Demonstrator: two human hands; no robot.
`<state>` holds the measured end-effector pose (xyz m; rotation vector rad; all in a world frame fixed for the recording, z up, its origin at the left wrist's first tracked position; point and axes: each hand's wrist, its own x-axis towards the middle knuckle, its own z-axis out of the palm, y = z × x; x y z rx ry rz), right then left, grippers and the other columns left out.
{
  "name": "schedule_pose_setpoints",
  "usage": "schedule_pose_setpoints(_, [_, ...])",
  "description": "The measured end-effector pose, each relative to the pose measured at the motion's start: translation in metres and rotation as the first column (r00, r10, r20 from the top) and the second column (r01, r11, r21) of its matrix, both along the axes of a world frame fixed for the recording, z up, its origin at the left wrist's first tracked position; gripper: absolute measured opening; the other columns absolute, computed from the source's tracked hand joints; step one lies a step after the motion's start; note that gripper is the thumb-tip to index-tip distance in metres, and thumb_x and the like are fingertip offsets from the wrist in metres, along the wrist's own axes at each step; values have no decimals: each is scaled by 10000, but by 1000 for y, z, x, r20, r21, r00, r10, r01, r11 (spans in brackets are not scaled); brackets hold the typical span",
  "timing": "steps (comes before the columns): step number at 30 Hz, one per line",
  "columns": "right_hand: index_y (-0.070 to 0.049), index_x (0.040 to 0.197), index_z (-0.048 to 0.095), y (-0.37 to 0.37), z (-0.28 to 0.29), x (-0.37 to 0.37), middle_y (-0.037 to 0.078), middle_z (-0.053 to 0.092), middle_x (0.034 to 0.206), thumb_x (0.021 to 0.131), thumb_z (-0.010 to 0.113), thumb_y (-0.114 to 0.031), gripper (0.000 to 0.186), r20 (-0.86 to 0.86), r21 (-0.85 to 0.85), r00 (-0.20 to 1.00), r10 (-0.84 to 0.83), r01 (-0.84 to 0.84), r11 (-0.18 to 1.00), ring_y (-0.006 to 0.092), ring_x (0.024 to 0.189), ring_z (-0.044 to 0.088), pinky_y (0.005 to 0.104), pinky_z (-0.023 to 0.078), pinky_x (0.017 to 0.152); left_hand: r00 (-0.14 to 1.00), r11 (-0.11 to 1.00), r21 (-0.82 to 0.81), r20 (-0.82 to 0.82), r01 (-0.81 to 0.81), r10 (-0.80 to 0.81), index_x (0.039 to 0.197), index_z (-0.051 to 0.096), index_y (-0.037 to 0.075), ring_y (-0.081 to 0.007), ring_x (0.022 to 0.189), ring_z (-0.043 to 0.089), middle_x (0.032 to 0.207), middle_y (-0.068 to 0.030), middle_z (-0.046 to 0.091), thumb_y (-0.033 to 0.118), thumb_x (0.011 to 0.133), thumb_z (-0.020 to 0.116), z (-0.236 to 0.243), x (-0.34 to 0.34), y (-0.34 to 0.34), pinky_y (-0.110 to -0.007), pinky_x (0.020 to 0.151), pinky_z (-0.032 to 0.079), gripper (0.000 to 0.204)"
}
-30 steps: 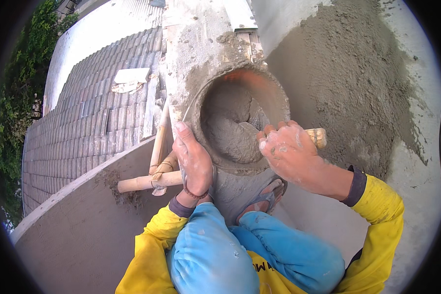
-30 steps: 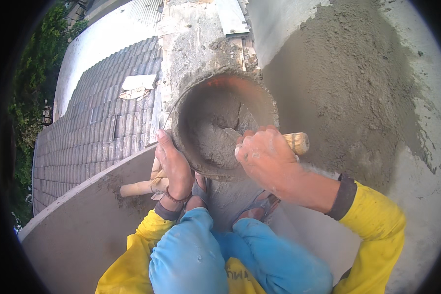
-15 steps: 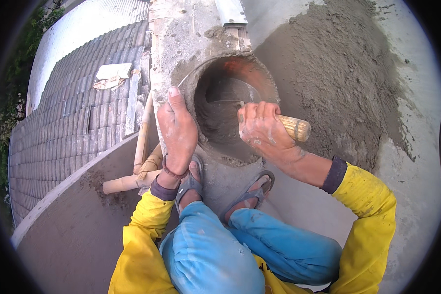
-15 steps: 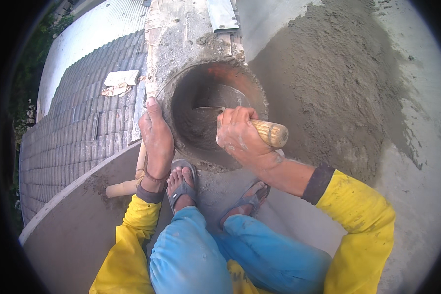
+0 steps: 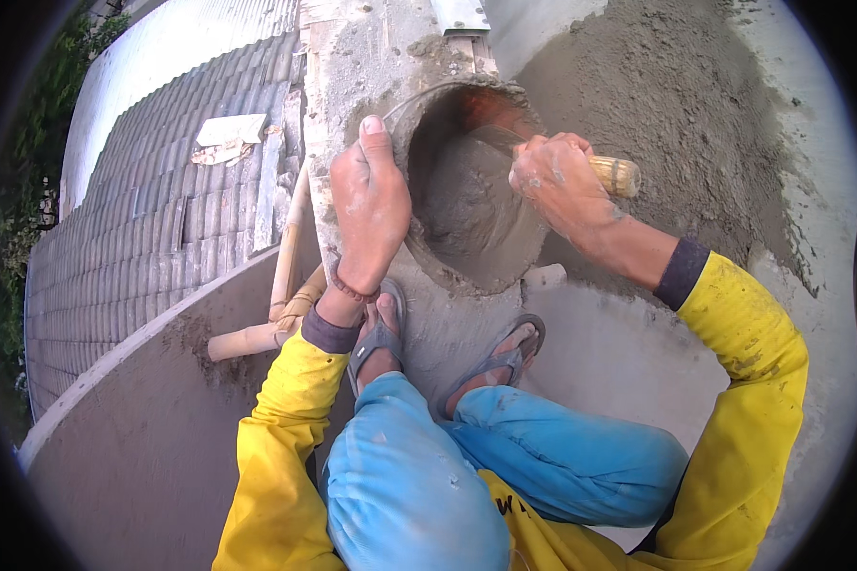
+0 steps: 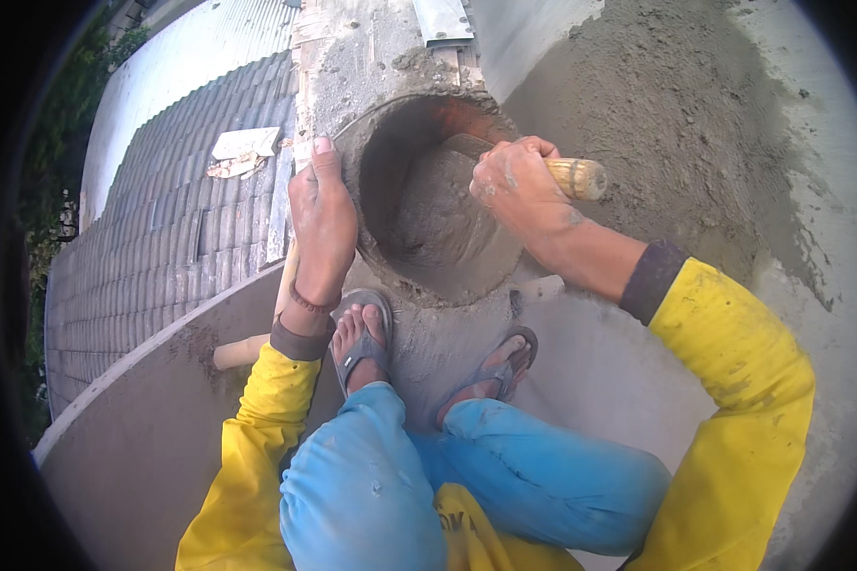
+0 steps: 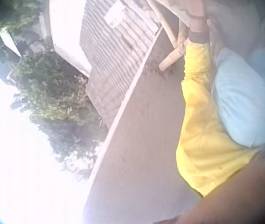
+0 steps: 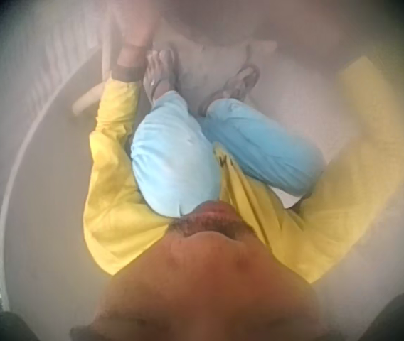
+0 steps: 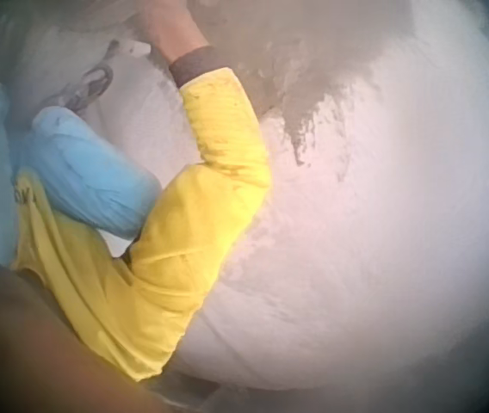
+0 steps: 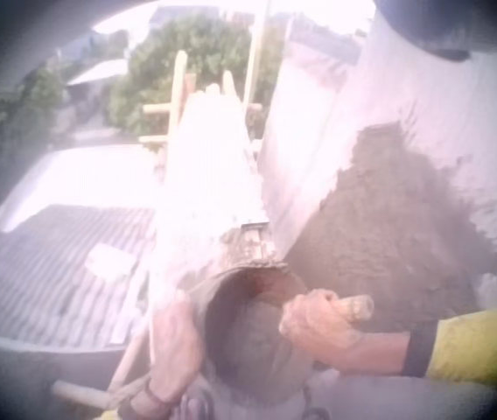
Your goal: The person scoops wet cement from a bucket with a trowel and applies it to a vertical wall, spreading and smoothing the surface. The person then uses a straightedge to level the applied cement.
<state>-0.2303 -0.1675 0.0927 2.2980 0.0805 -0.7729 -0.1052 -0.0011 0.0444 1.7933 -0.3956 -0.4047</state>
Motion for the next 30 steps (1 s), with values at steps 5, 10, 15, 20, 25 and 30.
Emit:
schedule_pose_setpoints(5, [-109, 759, 710, 9, -6, -25, 36, 694, 738, 808, 708, -128, 52, 17, 393, 993, -119, 103, 914, 222, 717, 712, 369, 535, 618, 993, 993, -7, -6, -117, 117, 686, 425, -17, -128, 611, 321, 592, -26, 341, 392, 1110, 414, -8, 0, 8, -390, 555, 293, 589])
schedule_pose_setpoints(10, [-78, 863, 736, 17, 2, -36, 73, 750, 861, 828, 716, -179, 109, 120, 608, 955, -272, 146, 781, 237, 836, 747, 358, 571, 689, 983, 983, -17, -35, -181, 180, 703, 414, -9, -127, 628, 319, 611, -25, 329, 390, 1112, 405, -15, -5, 13, -378, 571, 294, 572])
schedule_pose_setpoints(15, [-17, 971, 716, 38, 7, -44, 197, 719, 1046, 920, 664, -252, 246, -236, 688, 766, -598, 566, 454, 333, 1038, 700, 434, 553, 875, 988, 987, -67, -44, -148, 145, 702, 409, -5, -119, 627, 300, 615, -14, 316, 382, 1119, 394, -11, -21, 20, -369, 563, 274, 569])
schedule_pose_setpoints(20, [4, 983, 705, 54, 9, -54, 228, 708, 1048, 964, 633, -283, 297, -290, 796, 582, -759, 587, 146, 362, 1121, 666, 473, 507, 984, 999, 998, -54, 22, -44, 46, 681, 400, 13, -102, 616, 296, 602, -2, 313, 378, 1117, 409, 1, -21, 10, -365, 541, 255, 570])
schedule_pose_setpoints(25, [-23, 950, 696, 25, 43, -59, 154, 707, 976, 908, 660, -221, 207, 143, 807, 666, -732, 350, 476, 279, 1006, 687, 419, 531, 848, 999, 1000, 26, 40, 8, -9, 665, 413, 2, -102, 591, 310, 574, -6, 324, 394, 1111, 418, 3, 1, -3, -380, 524, 268, 595])
schedule_pose_setpoints(30, [-63, 894, 673, 1, 30, -6, 67, 628, 846, 832, 666, -184, 136, 628, 106, 775, -76, 12, 994, 219, 782, 621, 373, 458, 686, 993, 989, 103, 48, 105, -111, 695, 462, -9, -110, 629, 321, 612, -2, 364, 441, 1103, 411, 4, 19, -1, -374, 561, 291, 609])
